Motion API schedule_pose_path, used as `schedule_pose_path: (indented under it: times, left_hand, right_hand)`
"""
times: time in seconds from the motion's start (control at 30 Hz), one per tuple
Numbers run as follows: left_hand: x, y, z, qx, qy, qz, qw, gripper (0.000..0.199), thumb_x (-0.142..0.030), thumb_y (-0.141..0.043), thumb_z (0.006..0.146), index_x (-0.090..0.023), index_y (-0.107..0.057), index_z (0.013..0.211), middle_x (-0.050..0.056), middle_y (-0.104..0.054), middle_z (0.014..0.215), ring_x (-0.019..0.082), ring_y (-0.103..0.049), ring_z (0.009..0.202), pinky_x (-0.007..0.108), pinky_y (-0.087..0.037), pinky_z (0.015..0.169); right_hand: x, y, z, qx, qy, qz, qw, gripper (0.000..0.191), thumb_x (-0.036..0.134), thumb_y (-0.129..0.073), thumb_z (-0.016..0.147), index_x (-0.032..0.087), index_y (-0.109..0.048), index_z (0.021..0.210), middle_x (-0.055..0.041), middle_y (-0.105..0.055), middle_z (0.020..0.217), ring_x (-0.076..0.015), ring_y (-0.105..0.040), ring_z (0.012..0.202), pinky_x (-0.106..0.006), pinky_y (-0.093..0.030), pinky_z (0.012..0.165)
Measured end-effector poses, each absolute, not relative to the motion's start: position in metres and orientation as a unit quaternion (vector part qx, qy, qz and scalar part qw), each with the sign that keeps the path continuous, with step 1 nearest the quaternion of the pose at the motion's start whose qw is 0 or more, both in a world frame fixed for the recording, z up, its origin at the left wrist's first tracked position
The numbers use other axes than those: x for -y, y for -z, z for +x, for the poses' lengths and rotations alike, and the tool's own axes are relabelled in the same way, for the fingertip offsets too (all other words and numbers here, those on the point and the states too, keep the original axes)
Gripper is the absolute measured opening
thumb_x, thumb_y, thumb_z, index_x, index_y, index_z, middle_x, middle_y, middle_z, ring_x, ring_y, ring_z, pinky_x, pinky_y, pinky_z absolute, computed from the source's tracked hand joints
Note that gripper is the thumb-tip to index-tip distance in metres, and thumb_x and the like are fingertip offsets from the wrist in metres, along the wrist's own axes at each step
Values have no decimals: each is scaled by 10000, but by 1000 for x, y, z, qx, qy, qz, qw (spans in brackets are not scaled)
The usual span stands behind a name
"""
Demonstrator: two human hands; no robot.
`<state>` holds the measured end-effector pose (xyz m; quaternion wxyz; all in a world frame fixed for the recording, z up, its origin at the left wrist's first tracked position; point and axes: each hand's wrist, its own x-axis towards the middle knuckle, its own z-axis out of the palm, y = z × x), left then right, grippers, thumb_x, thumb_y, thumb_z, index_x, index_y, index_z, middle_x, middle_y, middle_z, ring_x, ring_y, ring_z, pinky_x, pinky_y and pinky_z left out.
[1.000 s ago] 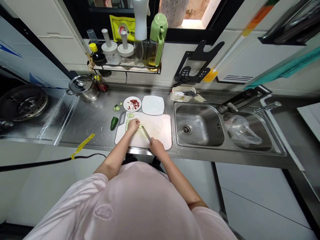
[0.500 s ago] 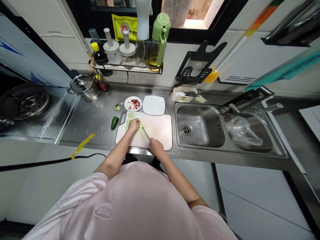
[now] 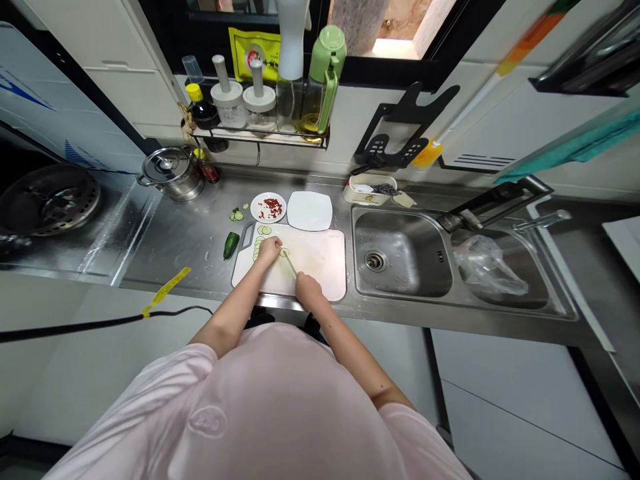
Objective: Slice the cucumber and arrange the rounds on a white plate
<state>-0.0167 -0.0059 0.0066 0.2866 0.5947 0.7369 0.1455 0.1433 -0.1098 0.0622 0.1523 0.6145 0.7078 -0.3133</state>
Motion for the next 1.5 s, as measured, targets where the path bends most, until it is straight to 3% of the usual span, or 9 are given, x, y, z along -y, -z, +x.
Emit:
schedule_pose_path:
  times: [0.27,0.97,1.5]
  left_hand:
    - [7,-11,-16,-738,-150,584,302,183,-132,-586,722,-195,-691,858,46,-699,832,177,-617,828,260,-445,774]
    - [5,-8,-17,-738,-142,586,304,199,-113,-578,723,-186,-689,871,42,-700,831,164,-615,811,248,-440,771]
    - [5,-7,-18,-734,-146,591,301,182,-127,-597,708,-180,-683,859,33,-697,827,150,-609,794,230,-433,746]
  right_hand:
    - [103,-56,136,-709,301,626,125,218,78,-428,871,128,-521,1061,-155,-639,1015,-222,-627,958,-286,-461,759]
    - [101,-88,133,-705,310,615,166,248,126,-486,875,124,-515,1122,-177,-625,1053,-226,-610,1014,-288,-452,795]
    - [101,-79,134,-706,306,618,162,251,96,-456,880,115,-521,1122,-173,-629,1059,-214,-613,1012,-275,-450,793]
